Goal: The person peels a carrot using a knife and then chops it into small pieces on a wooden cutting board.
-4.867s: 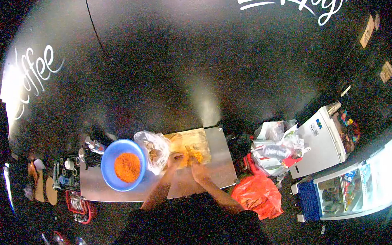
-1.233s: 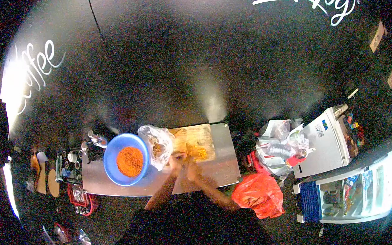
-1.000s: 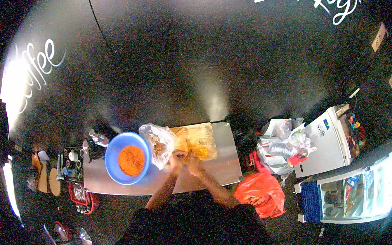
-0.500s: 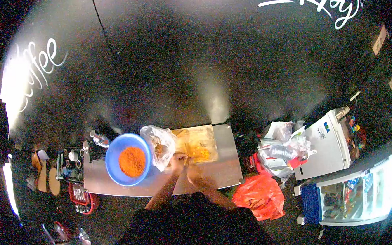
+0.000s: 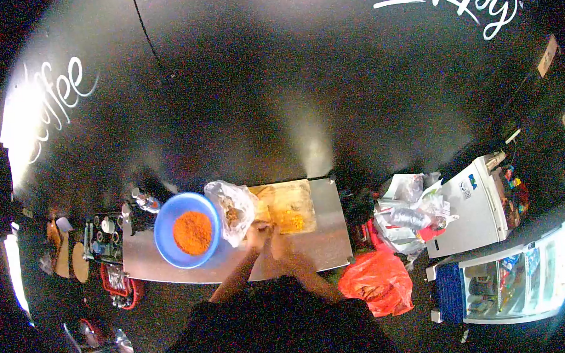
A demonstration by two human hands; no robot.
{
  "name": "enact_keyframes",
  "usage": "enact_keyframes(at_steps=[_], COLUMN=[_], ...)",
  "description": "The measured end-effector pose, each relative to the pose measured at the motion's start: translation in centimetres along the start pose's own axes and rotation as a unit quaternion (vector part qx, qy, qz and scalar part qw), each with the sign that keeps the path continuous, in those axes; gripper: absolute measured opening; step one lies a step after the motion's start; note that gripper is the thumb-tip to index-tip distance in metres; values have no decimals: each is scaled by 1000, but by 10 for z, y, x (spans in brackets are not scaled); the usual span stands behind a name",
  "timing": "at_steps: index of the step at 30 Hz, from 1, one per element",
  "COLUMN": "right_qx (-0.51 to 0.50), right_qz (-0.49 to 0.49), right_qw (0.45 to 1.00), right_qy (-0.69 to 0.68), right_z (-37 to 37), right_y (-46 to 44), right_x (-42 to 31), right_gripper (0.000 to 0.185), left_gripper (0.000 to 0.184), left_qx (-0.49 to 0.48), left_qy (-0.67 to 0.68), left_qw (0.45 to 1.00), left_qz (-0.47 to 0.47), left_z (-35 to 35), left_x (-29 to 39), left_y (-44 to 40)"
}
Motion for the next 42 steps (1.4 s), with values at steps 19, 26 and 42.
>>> enact_keyframes(at_steps=[19,26,42], right_qx=[10,1,-19], right_qz=[-102,-88,-51], right_qw=[995,996,994], right_qy=[13,18,99], right_z=[-33,-44,-42], right_y=[-5,5,12], right_x=[8,22,27], right_gripper=[35,38,38], left_gripper=[10,7,15], left_qx=[-7,77,99], left_qy=[-1,-49,11], left_qw=[1000,995,995], left_qz=[7,39,-32], left_z=[4,19,20], left_x=[-10,-24,-17], left_y=[-1,-3,-8])
Point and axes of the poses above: each hand's wrist, its own y-axis away from the middle knuckle, its own z-axis out of the palm, x = y × z, the point moved 4 cm from there along -y, towards the middle knuckle, and after that the axes turned 9 degrees about -z, right-handed, at the moved point
